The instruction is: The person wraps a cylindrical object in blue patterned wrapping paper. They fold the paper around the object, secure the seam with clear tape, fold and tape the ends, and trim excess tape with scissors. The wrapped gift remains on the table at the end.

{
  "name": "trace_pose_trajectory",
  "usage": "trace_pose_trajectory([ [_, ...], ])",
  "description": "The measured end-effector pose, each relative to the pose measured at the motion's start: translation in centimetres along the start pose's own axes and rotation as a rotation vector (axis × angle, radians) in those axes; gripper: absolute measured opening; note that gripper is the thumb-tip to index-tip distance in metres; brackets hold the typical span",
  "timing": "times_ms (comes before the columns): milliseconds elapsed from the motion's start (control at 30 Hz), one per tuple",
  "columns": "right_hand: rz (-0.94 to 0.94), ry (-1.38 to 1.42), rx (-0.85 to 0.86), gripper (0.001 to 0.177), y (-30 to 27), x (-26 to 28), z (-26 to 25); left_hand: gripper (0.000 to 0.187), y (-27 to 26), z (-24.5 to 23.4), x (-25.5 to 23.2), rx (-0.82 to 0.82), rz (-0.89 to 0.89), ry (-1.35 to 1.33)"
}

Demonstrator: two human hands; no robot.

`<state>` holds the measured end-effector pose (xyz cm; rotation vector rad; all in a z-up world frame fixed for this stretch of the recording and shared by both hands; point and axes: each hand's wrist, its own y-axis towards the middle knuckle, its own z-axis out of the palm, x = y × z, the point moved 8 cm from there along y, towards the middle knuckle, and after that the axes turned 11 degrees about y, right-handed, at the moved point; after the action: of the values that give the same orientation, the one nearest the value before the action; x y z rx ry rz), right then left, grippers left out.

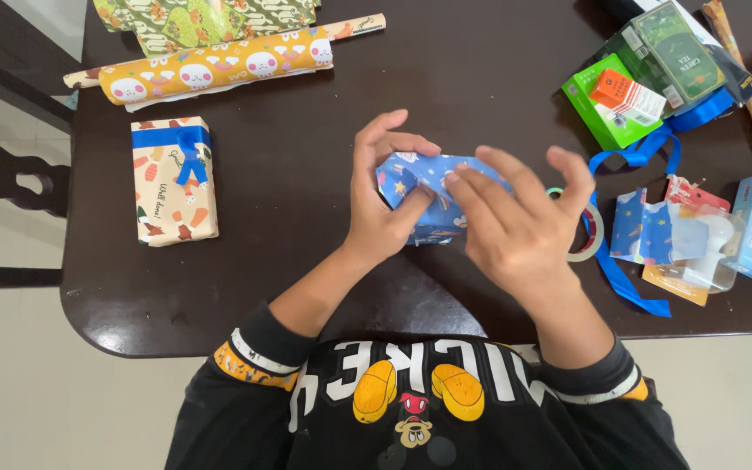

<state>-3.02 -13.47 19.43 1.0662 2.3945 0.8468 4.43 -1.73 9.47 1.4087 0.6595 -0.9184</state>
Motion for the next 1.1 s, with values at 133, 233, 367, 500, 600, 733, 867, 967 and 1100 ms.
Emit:
trace_pose_trajectory([
  [133, -0.011, -0.055, -0.003, 0.025, -1.0, 0.9, 0.8, 0.045, -0.2, 0.0, 0.2, -0.02, 0.055, 0.027],
  [233, -0.015, -0.077, 0.011, 0.02, -1.6, 1.2, 0.8, 0.031, -0.4, 0.0, 0.1, -0.027, 0.088, 0.025],
  [367, 0.018, -0.084, 0.09, 0.028, -2.0, 1.8, 1.0, 0.023, -0.4, -0.1, 0.0, -0.075, 0.036, 0.025],
  [500, 0.02, -0.145, 0.117, 0.036, -2.2, 2.2, 1.6, 0.03, -0.6, -0.3, -0.4, -0.089, -0.03, 0.026],
  [600, 0.001, -0.172, 0.138, 0.036, -2.4, 2.2, 1.7, 0.03, -0.6, -0.2, -0.6, -0.07, -0.066, -0.055],
  [733, -0.029, -0.238, 0.179, 0.036, -2.6, 2.4, 1.9, 0.027, -0.4, -0.2, -0.2, 0.012, -0.084, -0.18],
  [867, -0.009, -0.206, 0.185, 0.041, -2.5, 2.3, 2.0, 0.025, -0.4, -0.2, 0.0, 0.034, -0.076, -0.319],
  [967, 0.02, -0.213, 0.199, 0.051, -2.5, 2.4, 2.2, 0.033, -0.4, -0.4, -1.0, 0.062, -0.044, -0.162],
  [1100, 0.049, -0.18, 0.211, 0.046, -2.6, 2.4, 2.4, 0.039, -0.5, -0.3, -3.4, 0.103, 0.052, 0.018],
])
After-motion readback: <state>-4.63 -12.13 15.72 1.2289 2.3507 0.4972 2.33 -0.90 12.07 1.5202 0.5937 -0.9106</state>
